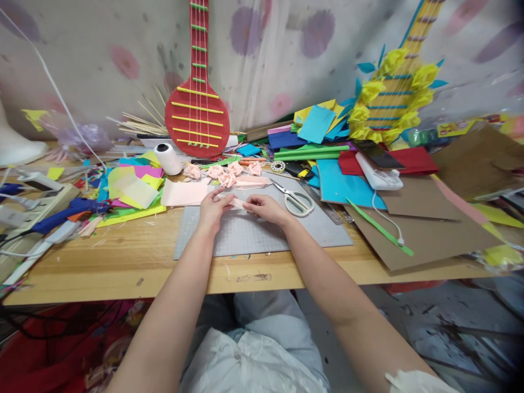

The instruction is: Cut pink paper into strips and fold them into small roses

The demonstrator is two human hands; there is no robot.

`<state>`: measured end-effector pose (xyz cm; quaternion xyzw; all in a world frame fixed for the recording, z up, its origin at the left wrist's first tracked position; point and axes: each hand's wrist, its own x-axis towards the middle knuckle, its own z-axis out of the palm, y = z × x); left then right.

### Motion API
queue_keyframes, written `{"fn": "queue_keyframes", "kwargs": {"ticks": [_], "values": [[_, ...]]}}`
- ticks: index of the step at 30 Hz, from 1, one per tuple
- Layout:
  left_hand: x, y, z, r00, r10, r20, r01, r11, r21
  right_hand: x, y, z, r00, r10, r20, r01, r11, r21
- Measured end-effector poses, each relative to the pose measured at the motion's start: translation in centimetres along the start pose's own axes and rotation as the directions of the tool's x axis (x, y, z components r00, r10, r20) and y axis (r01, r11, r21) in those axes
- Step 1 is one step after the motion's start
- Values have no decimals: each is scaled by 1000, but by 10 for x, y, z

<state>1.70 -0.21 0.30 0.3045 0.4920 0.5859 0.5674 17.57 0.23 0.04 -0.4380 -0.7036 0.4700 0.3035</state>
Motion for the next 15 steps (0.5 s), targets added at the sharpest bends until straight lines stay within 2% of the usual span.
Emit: {"fn": "queue_keyframes", "kwargs": {"ticks": [3, 7, 11, 15], "values": [[-1, 1, -1, 1000, 12, -7, -13, 1000, -27, 0, 2, -1, 1000, -13, -10, 13, 1000, -5], [0, 2, -5, 992, 75, -100, -79, 996, -34, 0, 5, -2, 1000, 2, 4, -2, 1000, -6], [3, 2, -9, 986, 98, -138, -98, 995, 5, -1, 3, -1, 996, 81, 39, -83, 995, 62], [4, 3, -12, 981, 101, -168, -101, 995, 11, -2, 1, -2, 995, 88, 55, -95, 986, 135]]}}
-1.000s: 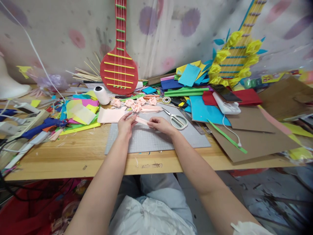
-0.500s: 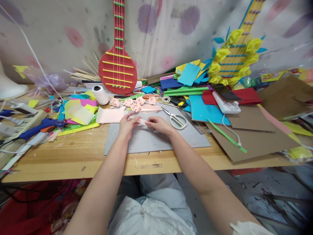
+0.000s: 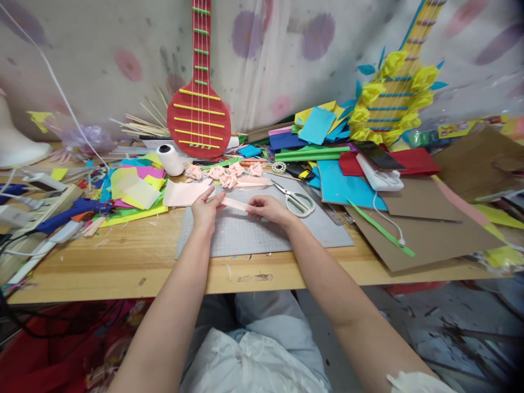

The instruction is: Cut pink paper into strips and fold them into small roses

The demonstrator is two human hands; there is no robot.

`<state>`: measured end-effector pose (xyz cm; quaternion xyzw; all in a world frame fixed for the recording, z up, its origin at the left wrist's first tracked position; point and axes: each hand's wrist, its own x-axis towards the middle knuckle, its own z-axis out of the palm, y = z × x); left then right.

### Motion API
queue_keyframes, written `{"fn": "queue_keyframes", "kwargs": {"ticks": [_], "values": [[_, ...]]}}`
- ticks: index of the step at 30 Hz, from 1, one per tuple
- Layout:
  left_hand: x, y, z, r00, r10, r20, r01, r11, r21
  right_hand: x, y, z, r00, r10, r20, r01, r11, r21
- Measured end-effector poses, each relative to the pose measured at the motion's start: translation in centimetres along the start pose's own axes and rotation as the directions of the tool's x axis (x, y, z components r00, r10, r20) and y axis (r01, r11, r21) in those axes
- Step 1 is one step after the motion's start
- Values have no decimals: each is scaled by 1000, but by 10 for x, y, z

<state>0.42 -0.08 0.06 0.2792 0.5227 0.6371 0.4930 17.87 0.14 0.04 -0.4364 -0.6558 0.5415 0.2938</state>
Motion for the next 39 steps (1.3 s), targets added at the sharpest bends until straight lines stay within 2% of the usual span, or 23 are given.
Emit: {"fn": "queue_keyframes", "kwargs": {"ticks": [8, 12, 14, 19, 24, 27, 30, 33, 35, 39], "values": [[-6, 4, -2, 1000, -12, 15, 12, 1000, 23, 0, 4, -6, 1000, -15, 17, 14, 998, 62], [-9, 7, -5, 981, -85, 177, 63, 990, 127, 0, 8, -11, 999, -20, 33, 18, 997, 77], [-10, 7, -5, 971, -109, 214, 72, 982, 175, 0, 9, -13, 999, -20, 32, 18, 996, 82], [-13, 6, -1, 986, -80, 144, 53, 982, 179, -1, 7, -14, 999, 30, -28, -26, 992, 120], [-12, 1, 0, 990, -28, 139, 9, 991, 134, 0, 6, -14, 997, 36, -62, -26, 989, 143], [-6, 1, -3, 999, 20, 29, -21, 999, 32, 0, 7, -17, 985, 45, -168, -19, 988, 154], [0, 2, -6, 988, 72, -133, -81, 995, -64, 1, 8, -23, 916, 105, -387, -22, 977, 213], [3, 1, -6, 976, 130, -173, -139, 989, -41, 5, 7, -26, 836, 191, -514, -32, 953, 300], [3, -1, -6, 974, 170, -151, -172, 985, -1, 10, 5, -26, 822, 237, -518, -54, 938, 344], [1, -5, -6, 967, 233, -100, -226, 971, 75, 19, 3, -25, 858, 260, -444, -50, 900, 432]]}}
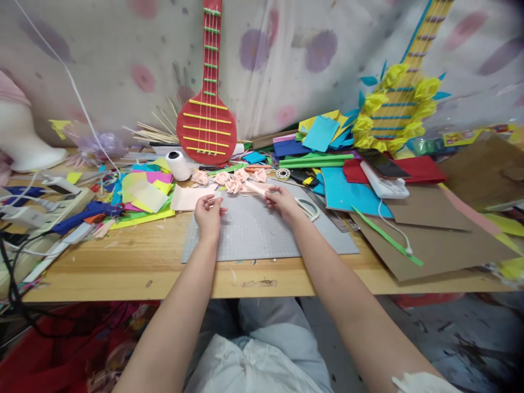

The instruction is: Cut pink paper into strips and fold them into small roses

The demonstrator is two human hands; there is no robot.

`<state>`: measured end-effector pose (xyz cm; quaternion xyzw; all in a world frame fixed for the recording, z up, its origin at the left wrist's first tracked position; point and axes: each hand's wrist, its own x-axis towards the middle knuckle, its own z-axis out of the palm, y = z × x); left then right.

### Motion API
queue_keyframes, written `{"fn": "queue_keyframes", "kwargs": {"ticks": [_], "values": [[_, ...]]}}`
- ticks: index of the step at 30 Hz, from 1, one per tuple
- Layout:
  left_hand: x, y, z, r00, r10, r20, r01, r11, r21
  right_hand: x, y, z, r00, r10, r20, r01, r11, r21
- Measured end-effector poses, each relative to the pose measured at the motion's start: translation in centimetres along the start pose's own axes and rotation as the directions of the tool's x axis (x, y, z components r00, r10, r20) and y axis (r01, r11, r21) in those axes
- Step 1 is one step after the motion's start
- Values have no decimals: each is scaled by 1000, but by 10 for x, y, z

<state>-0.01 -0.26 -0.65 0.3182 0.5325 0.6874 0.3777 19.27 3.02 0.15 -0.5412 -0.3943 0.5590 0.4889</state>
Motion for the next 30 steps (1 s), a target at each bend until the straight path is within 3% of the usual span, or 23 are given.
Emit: {"fn": "queue_keyframes", "kwargs": {"ticks": [6, 9, 11, 12, 14, 16, 18, 20, 25, 30], "values": [[12, 4, -4, 996, 81, -39, -78, 994, 79, 6, 0, -1, 1000, 0, -16, 2, 991, 134], [29, 9, -15, 991, 135, 11, -134, 962, 238, 7, 1, -4, 1000, -3, 20, 0, 986, 167], [43, 13, -28, 965, 204, 167, -259, 849, 461, 8, 1, -5, 999, -4, 34, -3, 979, 204], [49, 15, -36, 936, 217, 276, -343, 729, 592, 8, 1, -6, 999, -4, 37, -4, 975, 224], [59, 20, -52, 840, 184, 511, -533, 459, 711, 8, 1, -7, 999, -4, 42, -7, 966, 259], [64, 25, -67, 744, 94, 661, -657, 283, 699, 7, -1, -8, 999, -2, 47, -12, 959, 282], [65, 28, -77, 716, 28, 697, -688, 198, 698, 7, -2, -9, 999, 3, 52, -18, 956, 294], [63, 30, -83, 729, -2, 684, -677, 140, 722, 6, -2, -10, 998, 5, 66, -25, 951, 308], [58, 31, -85, 718, 33, 695, -695, -8, 719, 5, -2, -11, 997, 27, 78, -51, 943, 329], [57, 32, -86, 703, 31, 710, -706, -95, 702, 8, -8, -8, 995, 92, 31, -93, 994, 59]]}}
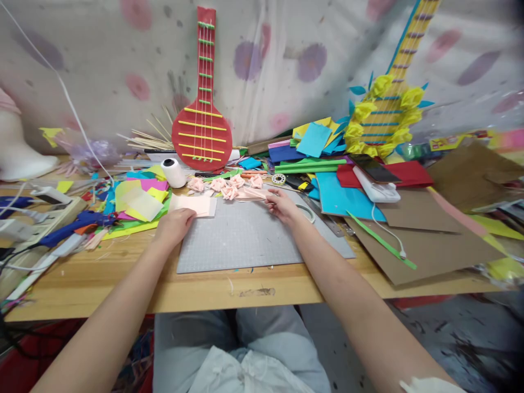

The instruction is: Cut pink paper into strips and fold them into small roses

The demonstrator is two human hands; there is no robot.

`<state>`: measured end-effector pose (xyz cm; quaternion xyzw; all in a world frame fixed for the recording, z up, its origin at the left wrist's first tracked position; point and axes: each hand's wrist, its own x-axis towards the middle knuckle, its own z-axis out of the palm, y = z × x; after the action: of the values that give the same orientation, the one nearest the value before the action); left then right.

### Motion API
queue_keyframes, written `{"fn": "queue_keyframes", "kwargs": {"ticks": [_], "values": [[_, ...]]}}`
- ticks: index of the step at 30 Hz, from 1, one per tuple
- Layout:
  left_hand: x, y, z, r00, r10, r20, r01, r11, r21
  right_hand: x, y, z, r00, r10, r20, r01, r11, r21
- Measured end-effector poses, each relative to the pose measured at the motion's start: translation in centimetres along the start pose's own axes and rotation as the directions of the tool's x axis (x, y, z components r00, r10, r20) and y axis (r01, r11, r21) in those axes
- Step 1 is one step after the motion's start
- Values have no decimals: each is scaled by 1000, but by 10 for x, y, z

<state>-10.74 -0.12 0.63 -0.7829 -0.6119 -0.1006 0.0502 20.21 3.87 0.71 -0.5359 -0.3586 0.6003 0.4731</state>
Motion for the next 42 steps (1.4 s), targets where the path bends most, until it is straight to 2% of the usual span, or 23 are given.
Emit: {"fn": "queue_keyframes", "kwargs": {"ticks": [3, 5, 9, 13, 17, 22, 28, 37, 39, 42], "values": [[-1, -2, 1, 1000, -9, -10, 10, 1000, 22, 6, -7, 4, 1000, 21, -1, -21, 976, -215], [-1, -2, 1, 1000, -17, -20, 17, 1000, 19, 11, -11, 7, 1000, 21, -21, -27, 956, -291], [0, 2, 1, 998, -36, -49, 35, 999, -11, 19, -17, 10, 999, 28, -23, -34, 932, -360], [3, 15, -1, 999, 15, -31, -17, 997, -76, 24, -19, 12, 998, -4, -57, -19, 918, -396], [5, 21, -2, 999, 39, 6, -39, 993, -108, 29, -20, 11, 1000, -8, -30, -5, 918, -397], [6, 18, 0, 998, 70, -2, -69, 991, -113, 32, -20, 11, 999, -15, -46, -4, 918, -396], [11, 7, 5, 998, 65, -19, -67, 987, -143, 32, -22, 4, 993, 121, -6, -117, 942, -314], [17, 7, 7, 997, 73, -3, -73, 987, -144, 31, -25, 3, 995, 38, -93, -65, 949, -307], [18, 7, 9, 997, 77, -17, -79, 984, -158, 31, -29, 0, 993, 21, -120, -52, 964, -262], [21, 3, 13, 996, 83, -41, -89, 980, -177, 31, -39, -12, 994, 6, -113, -17, 995, -100]]}}
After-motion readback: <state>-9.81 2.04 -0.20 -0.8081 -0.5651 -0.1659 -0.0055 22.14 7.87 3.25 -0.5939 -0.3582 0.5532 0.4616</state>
